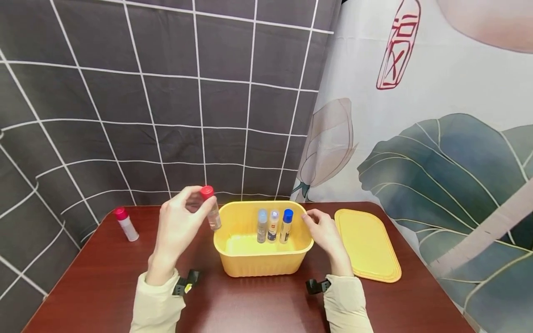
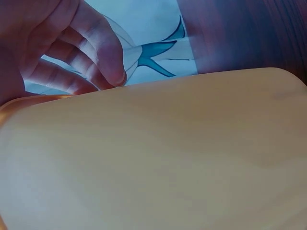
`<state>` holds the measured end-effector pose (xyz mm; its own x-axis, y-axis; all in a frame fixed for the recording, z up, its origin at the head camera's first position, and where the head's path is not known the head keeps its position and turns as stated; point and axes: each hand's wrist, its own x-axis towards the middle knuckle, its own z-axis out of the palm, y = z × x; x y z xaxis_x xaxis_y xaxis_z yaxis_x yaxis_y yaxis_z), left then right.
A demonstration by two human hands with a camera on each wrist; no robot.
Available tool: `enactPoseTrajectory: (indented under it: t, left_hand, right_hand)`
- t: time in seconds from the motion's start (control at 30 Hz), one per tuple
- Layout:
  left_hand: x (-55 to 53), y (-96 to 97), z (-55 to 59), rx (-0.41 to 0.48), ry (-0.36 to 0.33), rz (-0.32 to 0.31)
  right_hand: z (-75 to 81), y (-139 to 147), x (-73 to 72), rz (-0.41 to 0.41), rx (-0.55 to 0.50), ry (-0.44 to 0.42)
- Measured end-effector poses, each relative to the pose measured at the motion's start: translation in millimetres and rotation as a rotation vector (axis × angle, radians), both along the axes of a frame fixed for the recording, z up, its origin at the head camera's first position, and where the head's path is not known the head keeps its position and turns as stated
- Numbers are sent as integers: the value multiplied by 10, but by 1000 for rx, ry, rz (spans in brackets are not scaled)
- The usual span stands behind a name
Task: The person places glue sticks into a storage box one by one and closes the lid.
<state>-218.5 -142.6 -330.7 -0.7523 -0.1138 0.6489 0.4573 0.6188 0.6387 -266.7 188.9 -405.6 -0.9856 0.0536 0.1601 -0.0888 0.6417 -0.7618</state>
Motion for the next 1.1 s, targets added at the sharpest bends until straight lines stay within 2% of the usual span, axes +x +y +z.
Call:
enactPoseTrajectory:
  t: [0.23,0.47,0.73,0.9,1.1]
  left_hand:
    - [-54,161,13,-90,-18,-68]
    - [-184,289,36,-208,-60,-147]
    - [-445,376,37,-361,-209,-272]
    - [-574,439,44,-472,-280,-298]
    - [-671,524,70,-634,-366,-327]
  right_hand:
    - [2,7,17,-4,-16,-25]
    - [10,13,23,1,-18,-36]
    - [22,-5,8,4,-7,-33]
    - [27,-10,4,1,-4,-32]
    - [17,-2,3,-6,-11,-44]
